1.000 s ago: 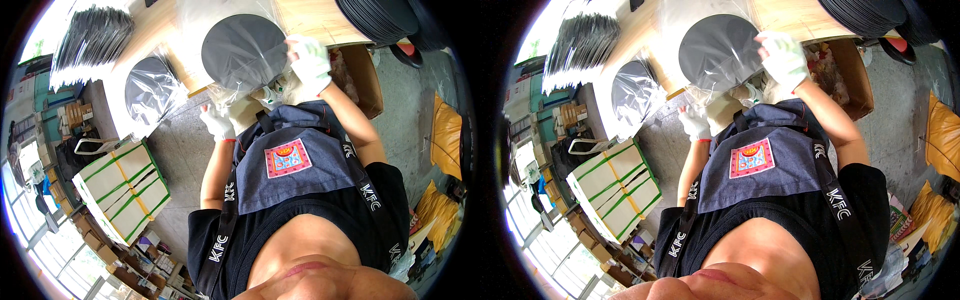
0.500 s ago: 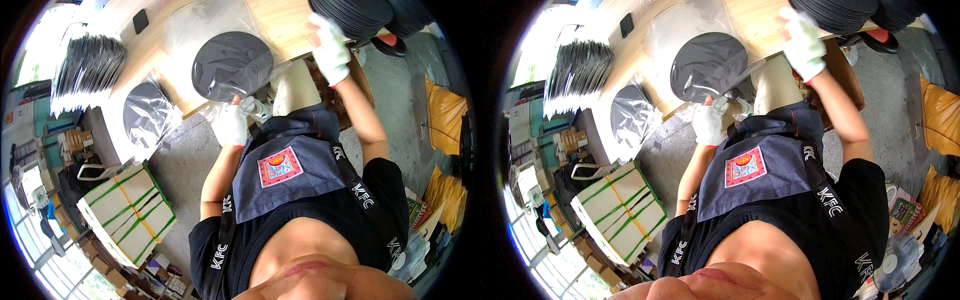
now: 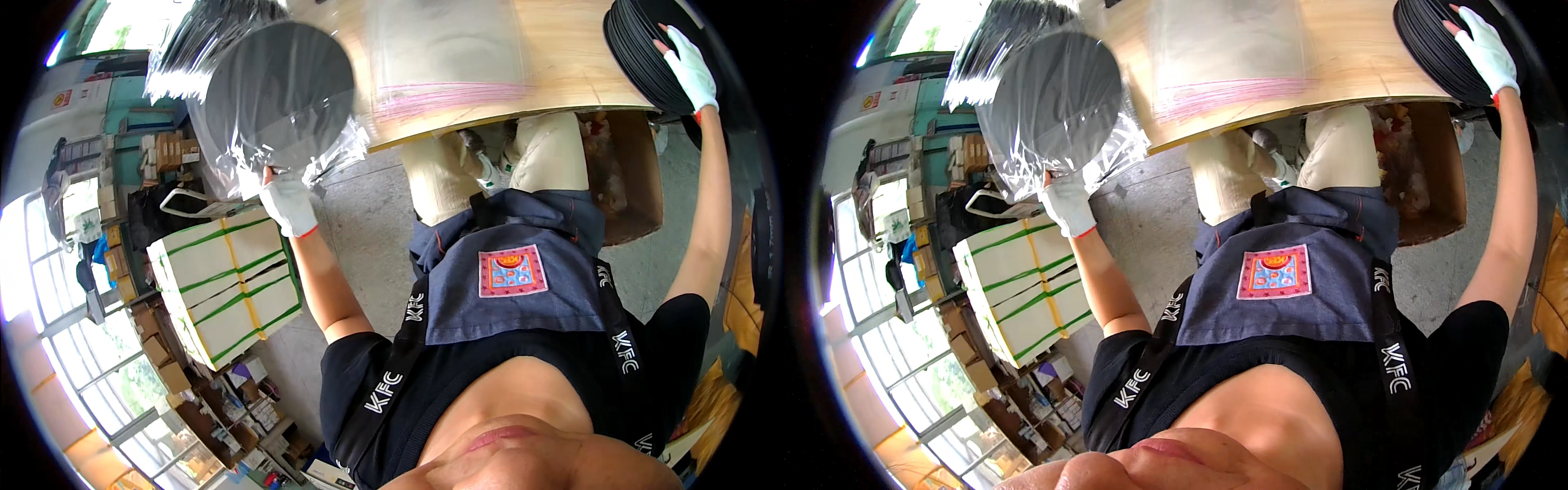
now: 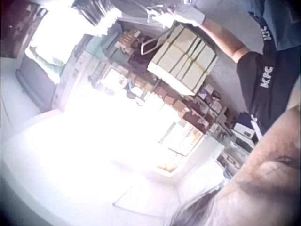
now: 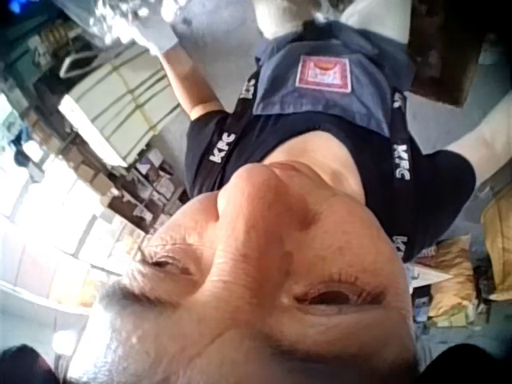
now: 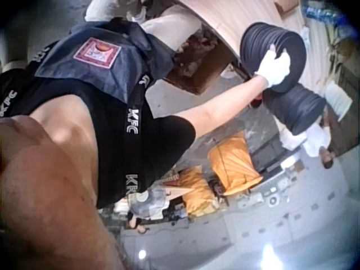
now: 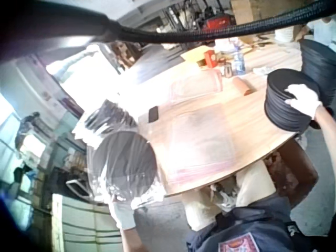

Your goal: The person is placing black circular discs into plastic bags by hand at a table and setting them aside.

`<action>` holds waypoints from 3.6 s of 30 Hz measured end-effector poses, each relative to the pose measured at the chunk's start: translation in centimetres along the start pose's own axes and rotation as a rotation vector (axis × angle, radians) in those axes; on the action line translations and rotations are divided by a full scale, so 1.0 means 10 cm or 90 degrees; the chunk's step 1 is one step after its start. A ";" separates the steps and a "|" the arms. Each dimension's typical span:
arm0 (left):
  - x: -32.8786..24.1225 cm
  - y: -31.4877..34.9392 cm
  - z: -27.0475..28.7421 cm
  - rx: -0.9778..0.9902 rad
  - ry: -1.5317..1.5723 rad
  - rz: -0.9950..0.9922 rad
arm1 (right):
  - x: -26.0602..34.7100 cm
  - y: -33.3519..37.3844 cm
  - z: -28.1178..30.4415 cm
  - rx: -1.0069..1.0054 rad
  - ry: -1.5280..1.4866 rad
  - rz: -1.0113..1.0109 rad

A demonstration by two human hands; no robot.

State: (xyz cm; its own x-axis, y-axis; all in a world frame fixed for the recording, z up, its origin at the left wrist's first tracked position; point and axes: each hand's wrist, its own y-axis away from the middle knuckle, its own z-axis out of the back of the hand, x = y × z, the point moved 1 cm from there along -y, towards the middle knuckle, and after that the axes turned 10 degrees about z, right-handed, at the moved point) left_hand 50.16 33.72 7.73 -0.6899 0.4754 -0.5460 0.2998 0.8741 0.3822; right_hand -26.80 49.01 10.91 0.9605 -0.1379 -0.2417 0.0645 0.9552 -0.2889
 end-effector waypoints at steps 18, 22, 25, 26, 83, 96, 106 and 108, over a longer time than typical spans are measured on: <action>-0.25 0.12 1.15 -0.459 -0.631 0.063 | 0.05 1.27 0.18 -0.257 -0.255 -0.383; -0.28 0.34 0.66 -0.528 -0.854 0.128 | -0.14 1.38 0.15 -0.194 -0.831 -0.684; -0.14 0.29 0.30 -0.386 -0.819 -0.076 | -0.30 1.29 -0.04 -0.133 -1.101 -0.738; -0.04 0.27 0.07 -0.380 -0.884 -0.112 | -0.23 1.15 0.02 -0.230 -1.161 -0.805; 3.00 -0.37 -1.11 0.073 -0.626 -0.336 | 3.35 1.07 -0.21 -0.292 -1.493 -0.620; 3.37 -0.25 -0.45 0.059 -0.601 0.184 | 3.21 1.29 -0.38 -0.087 -1.473 -0.734; 3.04 -0.17 -0.34 0.017 -0.584 0.286 | 3.76 0.56 -0.56 0.312 -1.621 -0.215; 2.89 0.01 -0.52 -0.066 -0.415 0.258 | 3.75 0.58 -0.41 0.472 -1.684 -0.317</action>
State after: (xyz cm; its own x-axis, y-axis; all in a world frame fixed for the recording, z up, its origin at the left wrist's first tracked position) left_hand 26.84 47.06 -4.10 -0.0026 0.7468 -0.6651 0.3608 0.6210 0.6958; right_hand 8.48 48.28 -3.58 -0.7437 -0.3523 0.5682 -0.2447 0.9343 0.2592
